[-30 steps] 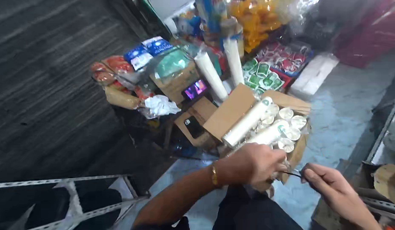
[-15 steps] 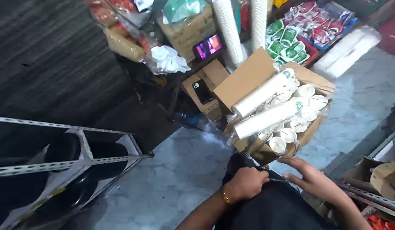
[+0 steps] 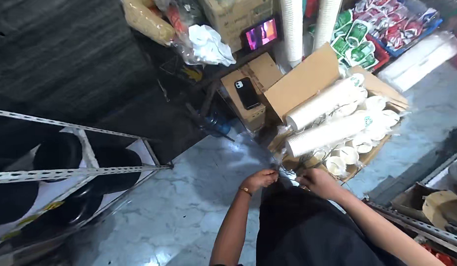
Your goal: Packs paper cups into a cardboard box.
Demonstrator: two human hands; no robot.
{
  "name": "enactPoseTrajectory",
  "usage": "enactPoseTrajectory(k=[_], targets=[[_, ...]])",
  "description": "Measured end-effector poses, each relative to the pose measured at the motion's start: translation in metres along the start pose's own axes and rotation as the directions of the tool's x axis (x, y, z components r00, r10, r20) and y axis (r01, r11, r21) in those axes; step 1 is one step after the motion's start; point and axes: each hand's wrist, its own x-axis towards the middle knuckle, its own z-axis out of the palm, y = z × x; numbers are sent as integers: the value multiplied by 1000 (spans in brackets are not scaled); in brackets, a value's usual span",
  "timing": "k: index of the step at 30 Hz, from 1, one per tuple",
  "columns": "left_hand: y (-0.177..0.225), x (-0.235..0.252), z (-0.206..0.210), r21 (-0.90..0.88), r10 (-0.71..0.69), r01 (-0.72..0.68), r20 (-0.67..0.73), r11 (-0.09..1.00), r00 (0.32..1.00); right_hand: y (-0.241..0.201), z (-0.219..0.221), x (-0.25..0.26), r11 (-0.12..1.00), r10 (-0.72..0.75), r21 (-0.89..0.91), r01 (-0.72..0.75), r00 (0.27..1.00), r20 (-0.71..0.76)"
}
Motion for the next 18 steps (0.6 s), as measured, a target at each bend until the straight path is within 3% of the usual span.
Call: enactPoseTrajectory(k=[4, 7, 10, 15, 18], targets=[[-1, 44, -4, -373, -11, -54, -168, 926, 986, -25, 3, 7, 997, 8, -77, -19, 990, -139], [29, 63, -9, -552, -170, 25, -214, 833, 962, -38, -2, 8, 990, -5, -137, -29, 971, -239], [58, 68, -13, -602, -252, 72, -219, 795, 943, -47, -10, 5, 985, -6, -164, -49, 946, -324], [78, 75, -15, -552, -179, 44, -194, 833, 965, -54, -15, 0, 979, -30, -194, -62, 898, -440], [81, 77, -14, -605, -149, 11, -179, 796, 973, -56, -17, -5, 976, -35, -205, -79, 865, -501]])
